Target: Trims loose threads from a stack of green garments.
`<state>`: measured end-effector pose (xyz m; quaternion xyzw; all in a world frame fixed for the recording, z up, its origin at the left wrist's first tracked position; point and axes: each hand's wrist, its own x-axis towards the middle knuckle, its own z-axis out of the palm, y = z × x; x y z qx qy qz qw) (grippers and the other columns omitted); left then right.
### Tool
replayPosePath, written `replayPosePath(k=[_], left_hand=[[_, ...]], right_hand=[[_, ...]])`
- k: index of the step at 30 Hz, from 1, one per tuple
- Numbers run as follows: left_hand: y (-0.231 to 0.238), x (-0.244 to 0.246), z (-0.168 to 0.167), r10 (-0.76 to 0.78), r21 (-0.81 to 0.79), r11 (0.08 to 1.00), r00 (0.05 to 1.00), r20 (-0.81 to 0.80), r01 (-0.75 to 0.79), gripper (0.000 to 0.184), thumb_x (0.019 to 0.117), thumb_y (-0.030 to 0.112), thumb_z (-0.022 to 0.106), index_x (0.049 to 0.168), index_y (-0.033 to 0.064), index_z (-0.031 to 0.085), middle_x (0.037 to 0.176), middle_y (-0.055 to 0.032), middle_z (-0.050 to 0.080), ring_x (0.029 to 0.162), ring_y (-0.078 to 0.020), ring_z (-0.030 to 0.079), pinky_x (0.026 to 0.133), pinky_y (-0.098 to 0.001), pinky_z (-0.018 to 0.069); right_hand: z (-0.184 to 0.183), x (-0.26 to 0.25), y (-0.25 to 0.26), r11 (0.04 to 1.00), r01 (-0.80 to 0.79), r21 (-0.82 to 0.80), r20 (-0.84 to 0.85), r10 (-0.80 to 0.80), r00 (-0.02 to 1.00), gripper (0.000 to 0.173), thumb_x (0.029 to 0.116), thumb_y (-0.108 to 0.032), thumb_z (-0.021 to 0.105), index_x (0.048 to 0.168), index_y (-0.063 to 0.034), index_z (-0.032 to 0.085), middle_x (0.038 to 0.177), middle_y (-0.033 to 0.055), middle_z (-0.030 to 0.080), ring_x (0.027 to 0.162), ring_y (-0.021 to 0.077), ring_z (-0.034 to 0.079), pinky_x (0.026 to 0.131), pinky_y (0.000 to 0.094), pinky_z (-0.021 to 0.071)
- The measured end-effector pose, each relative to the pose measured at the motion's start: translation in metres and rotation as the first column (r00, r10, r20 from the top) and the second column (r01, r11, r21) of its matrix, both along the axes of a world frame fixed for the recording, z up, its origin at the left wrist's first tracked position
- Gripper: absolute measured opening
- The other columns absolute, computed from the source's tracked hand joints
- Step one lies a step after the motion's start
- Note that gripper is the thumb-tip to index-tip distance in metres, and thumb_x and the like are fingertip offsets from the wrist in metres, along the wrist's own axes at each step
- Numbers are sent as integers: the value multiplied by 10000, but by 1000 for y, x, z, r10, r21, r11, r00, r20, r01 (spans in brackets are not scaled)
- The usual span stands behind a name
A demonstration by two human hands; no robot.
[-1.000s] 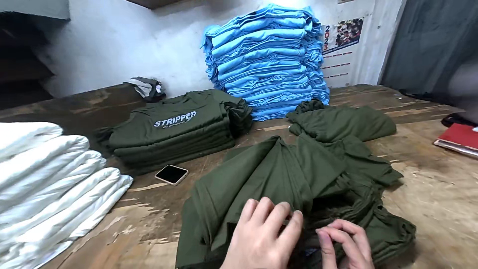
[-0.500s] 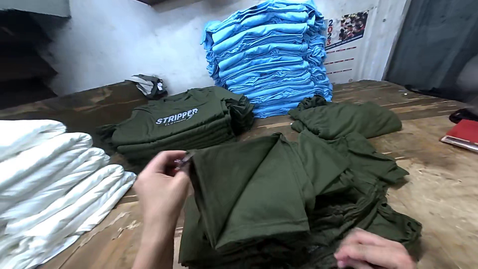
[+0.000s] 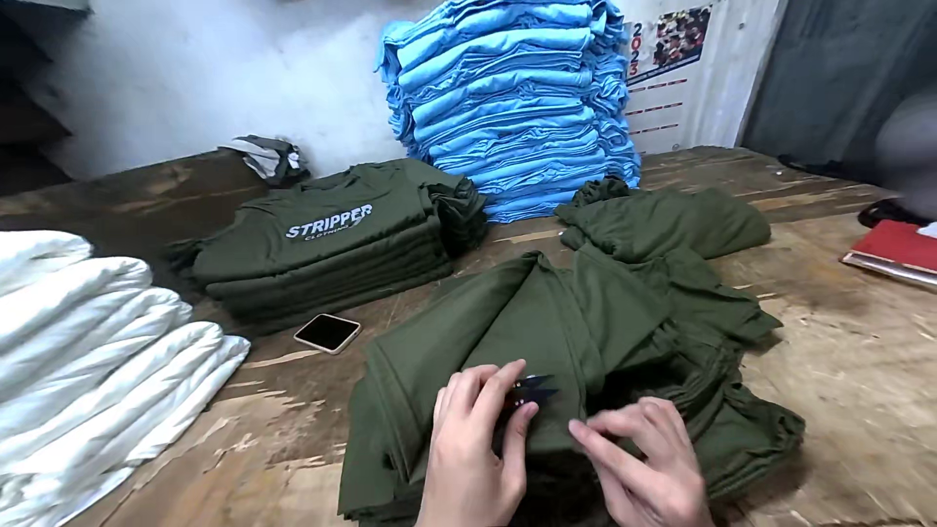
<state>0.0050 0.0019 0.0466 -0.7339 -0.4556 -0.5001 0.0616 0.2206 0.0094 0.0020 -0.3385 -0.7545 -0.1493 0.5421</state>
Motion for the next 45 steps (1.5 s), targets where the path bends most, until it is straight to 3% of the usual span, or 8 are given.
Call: replayPosePath(k=[4,10,24,28,35,38,42,45], left_hand=[[-9,-12,-5,-84,40,995,994,-76,87,182,1001,279,648,1119,222,776,1086,37,737,948,-113,641,811,-319,501],[-18,1,-5,-108,64,991,986,-124,117,184,1006,263,649,1146,224,763,1086,40,728,921,-113,619,795,-321,458],[-17,0,4,-55,22,998,969,-240,62,263,980,344,661,1200,217,728,1027,-15,676,915,-172,615,801,-378,464],[-10,-4,0,-117,23,992,976,-184,123,190,870,138,610,969,234,742,919,40,672,850,-135,600,740,-338,454],[17,-4,25,-199,-271,928,956,218,255,156,960,102,594,1034,142,725,891,78,715,775,2,665,682,-178,568],[23,-3,30,-168,-371,887,941,293,274,170,973,136,593,1076,161,726,846,81,700,712,-6,641,623,-169,533],[13,-7,26,-272,-363,856,918,288,367,314,896,76,640,1199,135,698,881,76,726,761,-26,681,667,-197,580],[4,-12,15,-337,-149,926,937,91,348,375,895,349,784,1219,164,743,1035,57,717,965,-56,659,857,-267,569]], right_hand=[[3,15,-12,880,-399,-256,-372,291,881,77,851,-269,853,911,-252,808,924,-91,702,996,57,629,932,245,497],[6,-1,-17,740,-591,-320,-724,211,657,64,912,-214,780,928,-155,762,976,-48,679,934,38,655,792,178,575],[-16,6,-25,926,-220,-308,-403,83,911,189,932,-303,674,1037,-161,604,1076,-10,628,1103,69,607,975,242,513],[-2,-23,-24,969,-75,-234,-331,-7,944,453,855,-430,817,1149,-133,643,1121,58,610,1104,111,603,947,254,529],[25,-48,21,745,-662,-81,-830,317,458,136,1015,-25,574,1127,-25,649,967,39,723,881,104,705,778,242,604],[24,-43,16,804,-563,-191,-607,354,712,499,914,-383,776,1264,-66,614,1124,3,650,1002,58,627,802,206,554],[8,-28,-12,993,-114,-30,-389,93,916,59,923,-201,767,982,-204,765,902,-73,677,895,30,633,951,267,482],[1,-11,-27,998,-52,-27,-376,37,926,35,988,-223,688,971,-207,714,926,-104,644,925,-3,606,965,234,461]])
